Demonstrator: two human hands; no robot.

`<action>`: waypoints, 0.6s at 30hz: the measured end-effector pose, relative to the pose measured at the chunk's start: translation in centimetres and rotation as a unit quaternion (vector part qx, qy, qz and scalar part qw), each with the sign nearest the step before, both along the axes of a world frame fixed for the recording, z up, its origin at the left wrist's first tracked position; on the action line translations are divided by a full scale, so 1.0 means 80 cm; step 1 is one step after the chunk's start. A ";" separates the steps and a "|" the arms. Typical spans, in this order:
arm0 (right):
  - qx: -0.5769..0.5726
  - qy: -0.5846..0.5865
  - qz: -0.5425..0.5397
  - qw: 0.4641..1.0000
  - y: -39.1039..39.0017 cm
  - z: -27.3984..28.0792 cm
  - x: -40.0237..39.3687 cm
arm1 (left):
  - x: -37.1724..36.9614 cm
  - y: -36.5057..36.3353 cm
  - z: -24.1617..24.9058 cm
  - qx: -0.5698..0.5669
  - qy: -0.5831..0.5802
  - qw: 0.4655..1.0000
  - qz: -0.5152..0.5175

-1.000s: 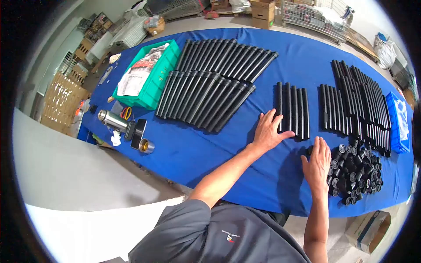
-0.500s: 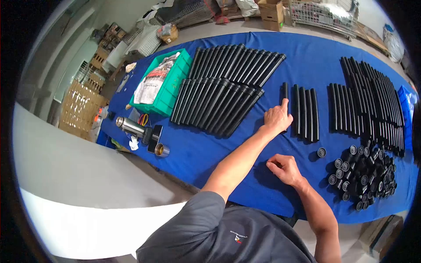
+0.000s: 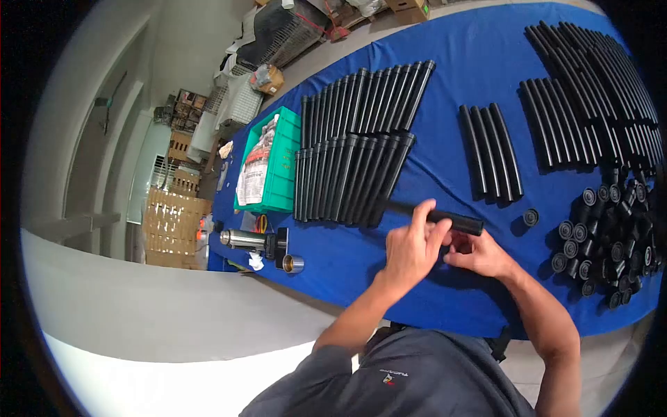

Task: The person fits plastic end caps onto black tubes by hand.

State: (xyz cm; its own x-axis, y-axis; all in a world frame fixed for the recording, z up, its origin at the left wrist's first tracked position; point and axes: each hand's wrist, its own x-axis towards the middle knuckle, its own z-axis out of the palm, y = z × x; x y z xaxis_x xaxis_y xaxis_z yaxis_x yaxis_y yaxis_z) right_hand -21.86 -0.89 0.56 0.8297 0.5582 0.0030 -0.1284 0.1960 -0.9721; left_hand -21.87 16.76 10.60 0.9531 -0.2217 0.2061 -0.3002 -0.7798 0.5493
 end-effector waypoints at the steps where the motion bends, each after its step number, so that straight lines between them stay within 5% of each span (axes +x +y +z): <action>1: 0.036 -0.002 0.033 0.999 -0.001 0.005 0.004 | -0.017 0.005 -0.002 -0.011 0.010 1.000 -0.012; 5: 0.107 0.110 0.131 0.979 -0.011 0.038 0.005 | -0.049 0.012 -0.005 0.074 0.115 0.990 0.023; 6: 0.067 0.045 0.127 0.989 -0.004 0.030 0.007 | -0.049 0.014 -0.007 0.084 0.105 0.991 0.018; 9: 0.042 0.116 0.080 0.989 -0.011 0.034 0.005 | -0.047 0.018 -0.014 0.101 0.088 0.991 0.006; 16: 0.056 0.082 0.079 0.992 -0.017 0.031 0.010 | -0.046 0.024 -0.011 0.120 0.159 0.980 -0.008; 18: 0.058 -0.031 0.033 0.997 -0.002 0.009 0.009 | -0.045 0.023 -0.010 0.112 0.176 0.978 0.002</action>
State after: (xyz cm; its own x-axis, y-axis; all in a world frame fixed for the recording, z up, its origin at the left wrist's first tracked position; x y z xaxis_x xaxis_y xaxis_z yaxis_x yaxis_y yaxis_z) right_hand -21.17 -1.08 1.29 0.7870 0.6050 0.1208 -0.0850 0.3002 -0.9501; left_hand -25.50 18.57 9.81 0.9575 -0.2192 -0.1875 -0.1199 -0.8937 0.4323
